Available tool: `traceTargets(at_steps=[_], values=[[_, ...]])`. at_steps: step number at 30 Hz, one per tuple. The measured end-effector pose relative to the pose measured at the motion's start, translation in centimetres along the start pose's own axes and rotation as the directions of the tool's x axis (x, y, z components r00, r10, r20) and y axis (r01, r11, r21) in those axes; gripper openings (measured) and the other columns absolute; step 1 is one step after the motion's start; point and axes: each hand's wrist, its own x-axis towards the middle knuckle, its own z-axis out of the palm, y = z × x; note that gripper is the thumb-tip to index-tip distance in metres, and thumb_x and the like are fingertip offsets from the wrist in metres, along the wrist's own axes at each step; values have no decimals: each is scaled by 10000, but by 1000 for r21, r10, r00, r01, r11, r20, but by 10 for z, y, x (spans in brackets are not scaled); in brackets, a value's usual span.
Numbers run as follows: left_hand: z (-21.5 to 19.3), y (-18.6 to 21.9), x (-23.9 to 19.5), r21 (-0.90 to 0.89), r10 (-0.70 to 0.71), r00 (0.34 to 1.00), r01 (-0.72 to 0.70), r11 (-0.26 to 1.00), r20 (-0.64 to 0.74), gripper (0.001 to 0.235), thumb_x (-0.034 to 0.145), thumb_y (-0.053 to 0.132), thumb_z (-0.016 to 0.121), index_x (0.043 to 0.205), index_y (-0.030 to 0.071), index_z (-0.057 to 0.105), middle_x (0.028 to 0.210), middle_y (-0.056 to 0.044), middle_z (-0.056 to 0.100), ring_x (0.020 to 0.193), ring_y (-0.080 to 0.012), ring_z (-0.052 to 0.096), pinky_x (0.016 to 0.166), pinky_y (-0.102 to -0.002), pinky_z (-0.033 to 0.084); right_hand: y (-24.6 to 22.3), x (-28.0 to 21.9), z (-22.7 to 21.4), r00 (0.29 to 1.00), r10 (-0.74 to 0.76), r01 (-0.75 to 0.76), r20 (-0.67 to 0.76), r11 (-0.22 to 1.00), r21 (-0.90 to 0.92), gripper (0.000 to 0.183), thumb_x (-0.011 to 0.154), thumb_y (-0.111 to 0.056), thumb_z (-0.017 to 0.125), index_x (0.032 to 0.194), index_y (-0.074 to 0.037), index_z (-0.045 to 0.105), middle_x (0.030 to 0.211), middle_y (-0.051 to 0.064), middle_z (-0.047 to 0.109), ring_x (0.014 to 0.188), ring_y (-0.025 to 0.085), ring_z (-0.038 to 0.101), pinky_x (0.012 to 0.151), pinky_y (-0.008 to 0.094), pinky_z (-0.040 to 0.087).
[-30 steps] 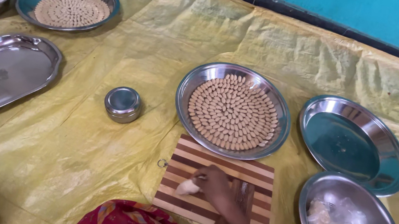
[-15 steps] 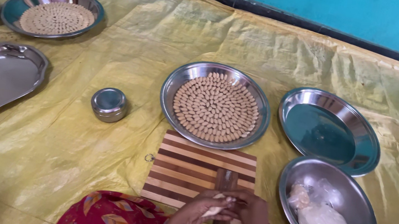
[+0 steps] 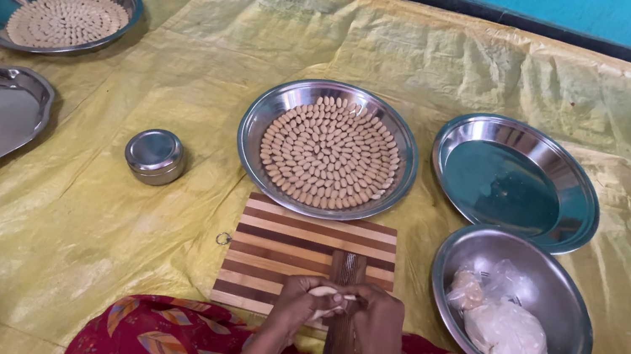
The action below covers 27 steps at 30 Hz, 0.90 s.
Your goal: The person takes small portions of dough, rolls them into balls, and presses them onto a grooved wooden board to create ridged shapes. The shaped pieces are then placed into a metal tray.
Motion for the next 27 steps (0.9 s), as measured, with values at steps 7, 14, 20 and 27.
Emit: traceTargets(at_steps=[7, 14, 20, 27], values=[[-9, -12, 9, -81, 7, 999, -10, 997, -41, 183, 842, 104, 791, 1006, 26, 776, 892, -145, 794, 752, -180, 752, 677, -271, 632, 6, 4, -3, 948, 146, -253, 283, 884, 392, 251, 831, -37, 746, 1072, -77, 800, 928, 133, 822, 779, 153, 755, 683, 260, 588], [-10, -9, 4, -78, -46, 999, 46, 996, 1, 221, 830, 149, 821, 1018, 43, 773, 891, -124, 791, 762, -159, 749, 681, -256, 617, 7, -2, 3, 993, -57, 36, 99, 979, 201, 302, 751, 9, 799, 1042, -72, 805, 932, 103, 772, 817, 192, 761, 732, 300, 610], [4, 13, -12, 184, 139, 989, -126, 975, -59, 185, 823, 134, 772, 1005, 138, 800, 932, -57, 803, 770, -117, 752, 635, -263, 610, 1, 4, -1, 999, -35, 34, -39, 999, -28, 152, 854, -155, 750, 947, -44, 796, 793, 117, 749, 655, 238, 741, 653, 372, 570], [10, 16, -23, 713, 560, 823, -450, 538, 97, 185, 863, 152, 742, 1038, 139, 801, 1016, -74, 769, 656, -131, 668, 577, -302, 565, 2, 8, -2, 925, 343, -352, 165, 935, 29, 360, 1094, -314, 492, 1013, -37, 707, 704, 168, 693, 633, 259, 694, 674, 387, 548]])
